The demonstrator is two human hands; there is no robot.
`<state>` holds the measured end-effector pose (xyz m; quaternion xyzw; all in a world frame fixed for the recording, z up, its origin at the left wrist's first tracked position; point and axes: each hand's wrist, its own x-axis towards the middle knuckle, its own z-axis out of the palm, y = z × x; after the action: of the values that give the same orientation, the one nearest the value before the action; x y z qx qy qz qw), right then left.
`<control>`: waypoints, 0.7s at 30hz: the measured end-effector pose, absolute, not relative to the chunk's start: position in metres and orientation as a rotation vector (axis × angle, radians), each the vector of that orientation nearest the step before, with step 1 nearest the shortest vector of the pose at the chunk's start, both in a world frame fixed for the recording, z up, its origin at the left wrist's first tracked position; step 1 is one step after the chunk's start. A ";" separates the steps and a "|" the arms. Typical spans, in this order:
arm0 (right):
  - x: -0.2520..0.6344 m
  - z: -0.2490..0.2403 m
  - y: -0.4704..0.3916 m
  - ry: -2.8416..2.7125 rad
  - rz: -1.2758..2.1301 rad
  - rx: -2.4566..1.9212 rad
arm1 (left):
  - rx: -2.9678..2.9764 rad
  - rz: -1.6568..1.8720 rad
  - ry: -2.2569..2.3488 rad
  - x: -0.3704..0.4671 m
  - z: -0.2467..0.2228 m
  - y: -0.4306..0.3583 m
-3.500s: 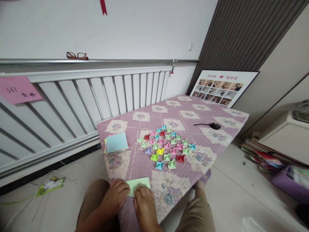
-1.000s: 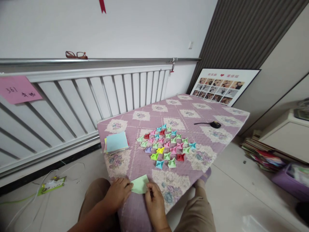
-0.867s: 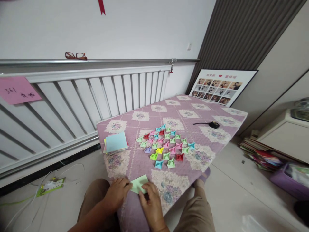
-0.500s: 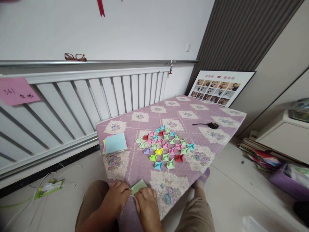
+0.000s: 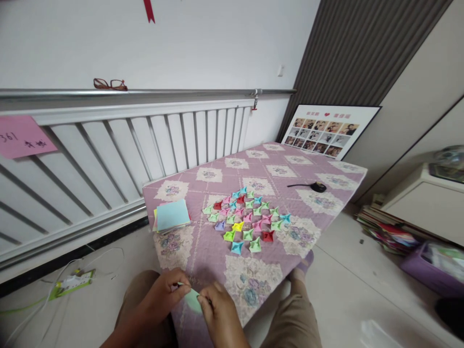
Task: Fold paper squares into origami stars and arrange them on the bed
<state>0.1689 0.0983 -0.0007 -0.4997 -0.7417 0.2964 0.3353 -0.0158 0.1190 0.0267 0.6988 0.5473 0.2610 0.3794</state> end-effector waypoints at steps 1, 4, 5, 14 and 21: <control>0.167 0.002 0.098 -1.890 0.866 -1.304 | 1.701 0.702 1.397 -0.016 0.028 0.121; 0.160 0.004 0.099 -1.730 1.127 -1.299 | 1.558 0.751 1.423 -0.015 0.031 0.127; 0.158 0.002 0.101 -1.668 1.189 -1.299 | 1.547 0.775 1.444 -0.014 0.032 0.130; 0.169 -0.041 0.123 -1.383 1.038 -1.424 | 1.778 0.843 1.632 -0.016 0.001 0.121; 0.182 -0.054 0.123 -1.541 0.887 -1.536 | 2.200 0.297 1.420 -0.001 -0.047 0.083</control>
<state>0.1815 0.1228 -0.0538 -0.6032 -0.6052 0.3481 0.3856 -0.0009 0.0830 -0.0472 0.8082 0.5218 0.1089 0.2505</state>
